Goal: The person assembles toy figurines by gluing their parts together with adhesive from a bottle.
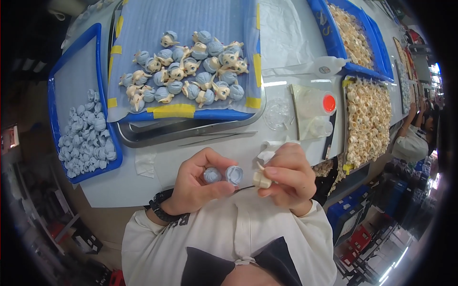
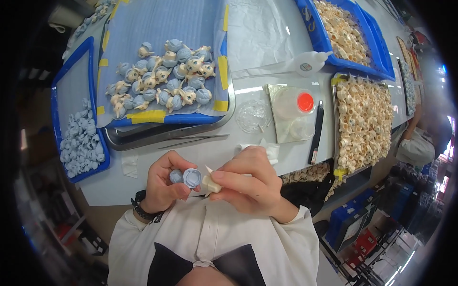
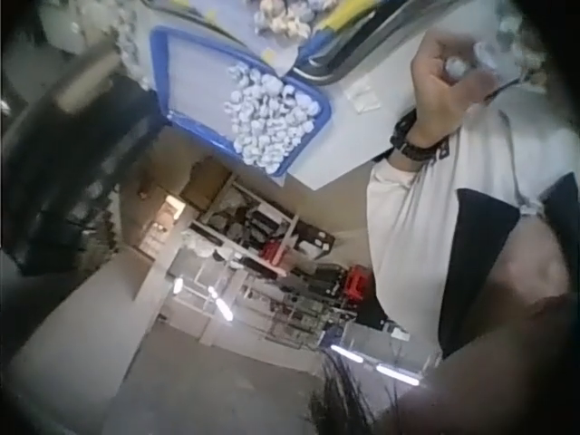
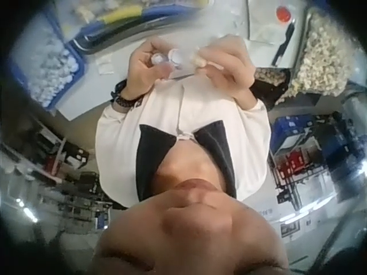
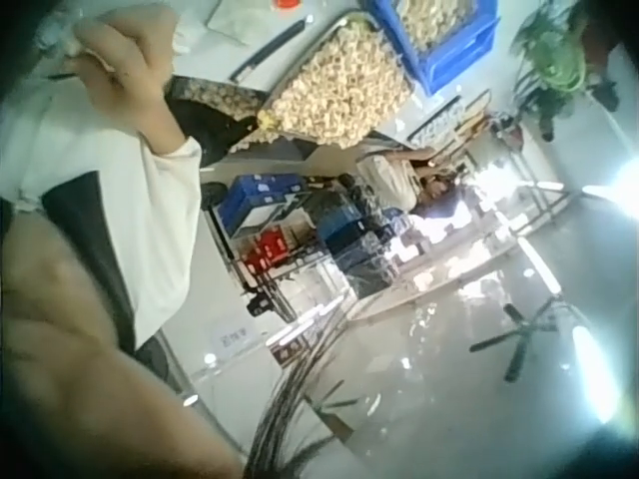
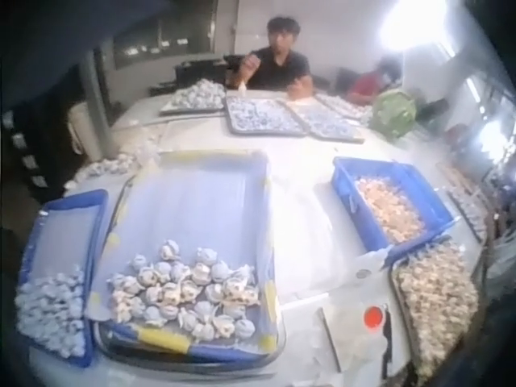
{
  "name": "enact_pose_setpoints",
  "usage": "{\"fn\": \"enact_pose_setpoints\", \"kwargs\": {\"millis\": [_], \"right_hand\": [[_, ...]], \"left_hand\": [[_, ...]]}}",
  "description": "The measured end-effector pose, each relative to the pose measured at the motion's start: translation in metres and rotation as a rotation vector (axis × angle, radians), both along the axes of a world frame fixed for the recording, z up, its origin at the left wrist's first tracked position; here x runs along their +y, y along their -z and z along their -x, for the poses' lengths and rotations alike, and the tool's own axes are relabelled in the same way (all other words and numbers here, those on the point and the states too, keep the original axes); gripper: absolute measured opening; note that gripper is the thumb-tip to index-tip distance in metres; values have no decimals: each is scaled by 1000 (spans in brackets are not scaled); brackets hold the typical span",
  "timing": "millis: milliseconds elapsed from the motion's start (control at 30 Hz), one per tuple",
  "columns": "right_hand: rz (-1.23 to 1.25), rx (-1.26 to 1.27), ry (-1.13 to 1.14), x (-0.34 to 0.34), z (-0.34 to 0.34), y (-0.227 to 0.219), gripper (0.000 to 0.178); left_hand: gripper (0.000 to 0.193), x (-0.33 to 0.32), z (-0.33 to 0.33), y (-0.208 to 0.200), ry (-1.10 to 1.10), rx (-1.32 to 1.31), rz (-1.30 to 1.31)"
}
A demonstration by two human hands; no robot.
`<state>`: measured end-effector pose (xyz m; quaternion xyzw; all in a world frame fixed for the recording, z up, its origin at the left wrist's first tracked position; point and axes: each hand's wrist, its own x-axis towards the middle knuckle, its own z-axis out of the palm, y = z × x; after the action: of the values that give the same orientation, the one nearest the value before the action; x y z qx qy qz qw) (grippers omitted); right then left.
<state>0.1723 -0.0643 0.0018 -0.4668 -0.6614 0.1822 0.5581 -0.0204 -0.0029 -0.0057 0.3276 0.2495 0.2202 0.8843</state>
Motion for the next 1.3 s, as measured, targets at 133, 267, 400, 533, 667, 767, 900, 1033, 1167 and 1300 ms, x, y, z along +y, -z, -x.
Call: {"fn": "enact_pose_setpoints", "kwargs": {"millis": [133, 267, 400, 533, 667, 767, 900, 1033, 1167, 1300], "right_hand": [[18, 37, -36, 4, 7, 4, 37], [137, 277, -109, 0, 6, 13, 37], [496, 1182, -372, -3, 10, 12, 37], [618, 1612, -621, -2, 9, 18, 39], [645, 1705, -603, -4, 12, 11, 36], [654, 1792, -609, -6, 12, 9, 34], [657, 1755, -585, -5, 12, 8, 31], [766, 1259, -307, -6, 11, 0, 25], [527, 715, -313, -5, 15, 3, 29], [452, 476, -204, 0, 14, -5, 29]], "left_hand": [[32, -2, 1, -2, -27, 15, 5], [32, -3, 3, 3, -47, 26, -38], [33, -3, 3, 7, -49, -23, -7], [51, -5, -5, 0, -151, 111, -46], [52, -5, -6, 1, -153, 118, -47], [53, -5, -6, 2, -136, 120, -54], [54, -5, -6, 0, -138, 129, -60], [38, -2, 6, 4, -53, -21, 40], [35, -4, 3, 7, -81, -27, -9], [31, -3, 5, 7, -53, -31, -13]]}}
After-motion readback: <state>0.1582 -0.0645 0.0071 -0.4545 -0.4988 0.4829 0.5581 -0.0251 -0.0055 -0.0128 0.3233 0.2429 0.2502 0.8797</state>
